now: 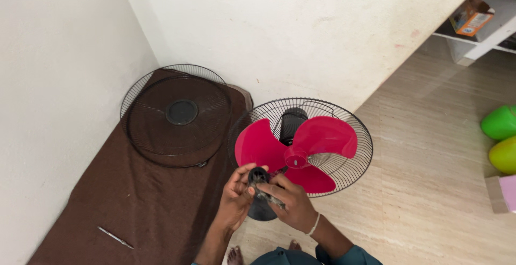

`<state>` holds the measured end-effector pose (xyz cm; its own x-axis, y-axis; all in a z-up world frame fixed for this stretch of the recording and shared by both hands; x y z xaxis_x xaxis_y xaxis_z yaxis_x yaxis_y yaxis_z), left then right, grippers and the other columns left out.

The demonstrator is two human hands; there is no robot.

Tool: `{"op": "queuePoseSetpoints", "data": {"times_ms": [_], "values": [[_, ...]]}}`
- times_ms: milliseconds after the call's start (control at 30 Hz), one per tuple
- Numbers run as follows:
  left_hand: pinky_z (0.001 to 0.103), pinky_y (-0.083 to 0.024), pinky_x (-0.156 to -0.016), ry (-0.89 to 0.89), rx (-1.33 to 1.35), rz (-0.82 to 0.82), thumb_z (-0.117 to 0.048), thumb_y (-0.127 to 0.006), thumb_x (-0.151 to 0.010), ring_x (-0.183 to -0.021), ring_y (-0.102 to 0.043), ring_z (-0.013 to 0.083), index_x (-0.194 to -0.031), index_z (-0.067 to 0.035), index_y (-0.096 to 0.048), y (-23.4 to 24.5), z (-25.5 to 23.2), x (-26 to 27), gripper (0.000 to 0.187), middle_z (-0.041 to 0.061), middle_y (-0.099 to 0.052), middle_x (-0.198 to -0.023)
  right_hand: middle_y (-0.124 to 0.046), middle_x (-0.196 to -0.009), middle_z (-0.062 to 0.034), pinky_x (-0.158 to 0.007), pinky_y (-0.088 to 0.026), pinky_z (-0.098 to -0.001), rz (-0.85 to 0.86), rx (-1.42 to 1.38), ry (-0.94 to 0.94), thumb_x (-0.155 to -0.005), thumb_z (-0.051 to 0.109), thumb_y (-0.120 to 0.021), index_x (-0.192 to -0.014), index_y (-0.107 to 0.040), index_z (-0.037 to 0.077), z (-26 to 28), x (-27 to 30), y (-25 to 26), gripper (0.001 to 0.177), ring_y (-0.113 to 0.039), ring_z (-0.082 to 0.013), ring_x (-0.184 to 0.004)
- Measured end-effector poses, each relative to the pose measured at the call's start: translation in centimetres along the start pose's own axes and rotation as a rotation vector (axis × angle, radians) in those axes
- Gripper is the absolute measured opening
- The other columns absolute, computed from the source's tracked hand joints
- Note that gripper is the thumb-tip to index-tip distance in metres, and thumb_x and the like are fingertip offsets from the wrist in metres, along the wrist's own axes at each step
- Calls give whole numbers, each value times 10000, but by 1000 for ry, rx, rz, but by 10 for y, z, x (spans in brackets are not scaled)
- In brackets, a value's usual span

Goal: The person wipes the red fan blades and the motor housing with a cloth, then removes the front grill and places it on a nearby surface. The person continues to wipe the motor and grill components.

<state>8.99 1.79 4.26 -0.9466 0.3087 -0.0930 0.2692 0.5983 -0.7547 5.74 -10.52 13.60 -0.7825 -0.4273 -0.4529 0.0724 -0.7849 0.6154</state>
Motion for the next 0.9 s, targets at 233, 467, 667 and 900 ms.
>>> {"op": "queuePoseSetpoints", "data": {"times_ms": [233,467,667,900], "values": [[389,-577,-963,19,-1,-14,-168,-724,-925,-1185,-669,244,-1455,-13,-447,9,-7,3,618,216,-653,-1356,-610,-909,-91,-593,-540,-317,-78,171,-84,-711,-52,-804,-1107,-722,84,-19,-2,11,427,-686,-199,-743],[391,-529,-1076,-20,-64,-9,-115,-752,-914,-1258,-619,238,-1488,-24,-415,10,-16,7,672,201,-608,-1408,-630,-949,-98,-624,-550,-301,-144,53,-54,-712,-107,-769,-1198,-721,68,-9,-8,3,519,-698,-190,-781],[385,-489,-1136,-76,-95,10,-99,-755,-908,-1331,-585,234,-1467,-24,-439,12,-25,11,646,198,-582,-1454,-692,-963,-75,-672,-554,-299,-243,-70,-120,-825,-94,-738,-1207,-714,69,-8,-8,4,416,-699,-172,-808],[363,-545,-1045,-57,-128,-34,-74,-756,-897,-1257,-621,235,-1433,-4,-474,15,-26,14,610,193,-609,-1431,-619,-926,-103,-629,-526,-312,66,-64,-81,-779,-58,-737,-1187,-691,64,-1,-15,-24,429,-668,-200,-752]]}}
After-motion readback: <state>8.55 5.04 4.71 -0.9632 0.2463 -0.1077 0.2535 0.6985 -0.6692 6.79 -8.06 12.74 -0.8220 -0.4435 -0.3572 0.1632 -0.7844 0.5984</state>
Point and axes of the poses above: each hand's wrist, its own x-axis away from the middle knuckle, its own y-axis out of the back of the hand, z = x × y, the point moved 8 cm from there along -x, towards the middle knuckle
